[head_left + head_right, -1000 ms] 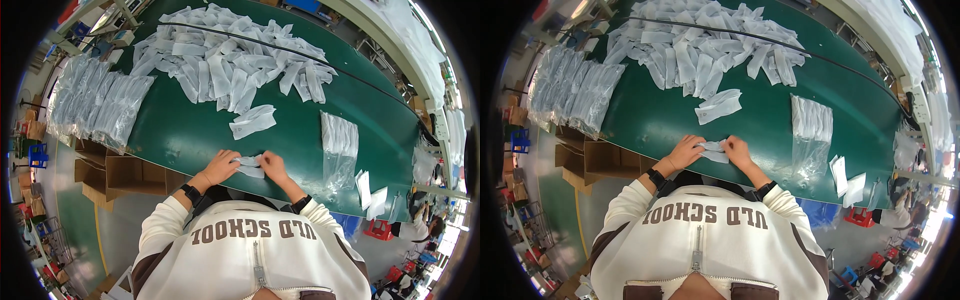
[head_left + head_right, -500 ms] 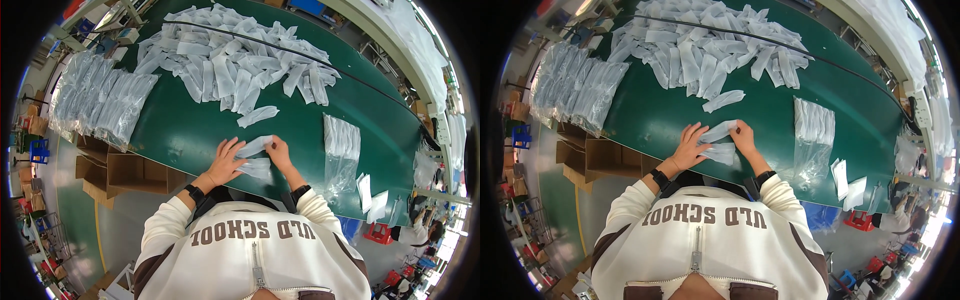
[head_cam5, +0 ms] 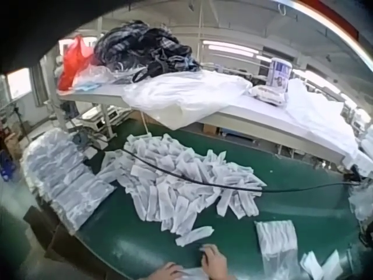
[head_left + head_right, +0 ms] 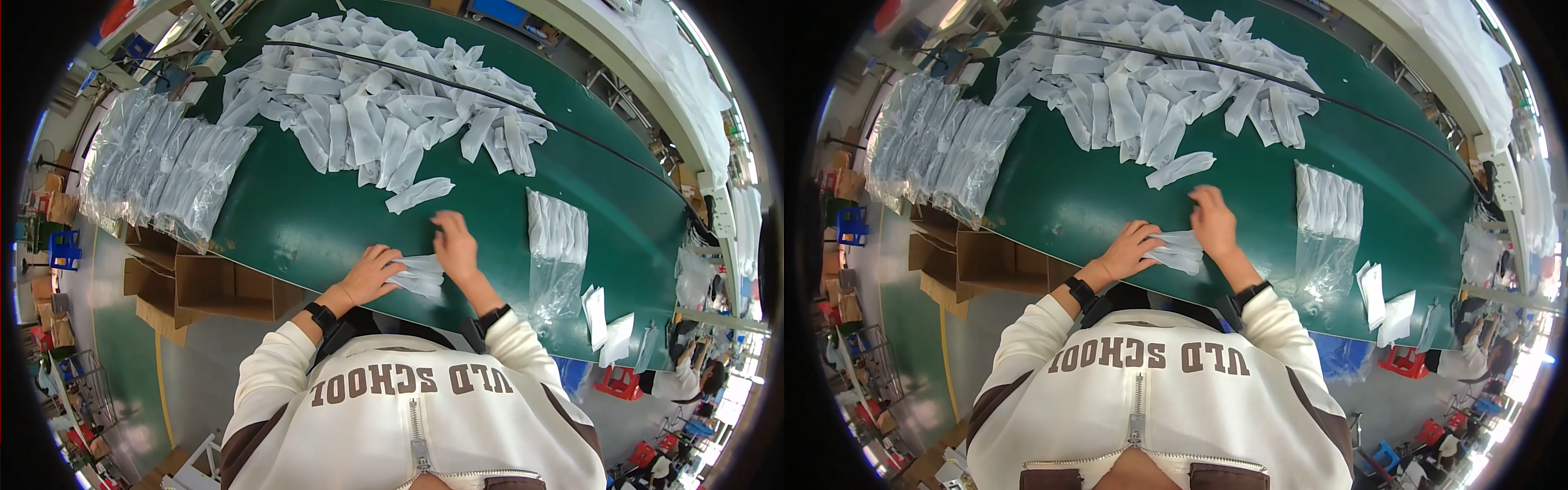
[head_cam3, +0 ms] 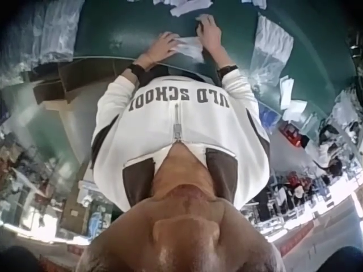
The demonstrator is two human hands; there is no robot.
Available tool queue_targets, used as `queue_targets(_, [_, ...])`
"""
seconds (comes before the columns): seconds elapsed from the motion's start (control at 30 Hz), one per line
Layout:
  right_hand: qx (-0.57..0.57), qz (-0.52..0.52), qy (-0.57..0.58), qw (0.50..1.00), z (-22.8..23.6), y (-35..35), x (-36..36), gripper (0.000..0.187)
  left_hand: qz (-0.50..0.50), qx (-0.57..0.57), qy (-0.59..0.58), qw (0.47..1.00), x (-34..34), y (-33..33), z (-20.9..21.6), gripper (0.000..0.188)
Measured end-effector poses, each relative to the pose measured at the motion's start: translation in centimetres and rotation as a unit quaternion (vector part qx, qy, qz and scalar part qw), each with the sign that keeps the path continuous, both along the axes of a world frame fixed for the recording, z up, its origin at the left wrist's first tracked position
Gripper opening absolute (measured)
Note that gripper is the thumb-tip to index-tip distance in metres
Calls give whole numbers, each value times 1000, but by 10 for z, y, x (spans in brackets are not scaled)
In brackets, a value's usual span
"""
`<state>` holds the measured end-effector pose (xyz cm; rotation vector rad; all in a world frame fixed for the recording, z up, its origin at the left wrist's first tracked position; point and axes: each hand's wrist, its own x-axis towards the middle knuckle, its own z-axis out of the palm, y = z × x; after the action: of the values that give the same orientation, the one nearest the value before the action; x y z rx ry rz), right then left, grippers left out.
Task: Manually packing small white electronic components into clear plastic bags on a production line.
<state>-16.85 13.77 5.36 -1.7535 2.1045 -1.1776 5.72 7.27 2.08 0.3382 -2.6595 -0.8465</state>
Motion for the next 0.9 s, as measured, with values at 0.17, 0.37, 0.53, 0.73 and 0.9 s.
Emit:
queue_targets(0.17, [-1,134,152,979,-15,-72,0,22,-10,10,-23,1000,-15,1,8,63])
queue_targets(0.37, [26,59,38,997,-5,-80,-12,18,-3,30,-25,999,-9,-1,-1,68])
queue_targets(0.53, [8,-114,-531,840,-21,-37,-9,6,14,9,-27,999,-7,1,-2,69])
queue_targets(0.73, [78,-157,-652,738,-54,16,-2,6,68,-88,22,994,-17,-2,25,61])
queue_targets(0.9, [189,-81,-484,850,-47,29,-14,7,25,-42,38,998,-27,-15,8,59])
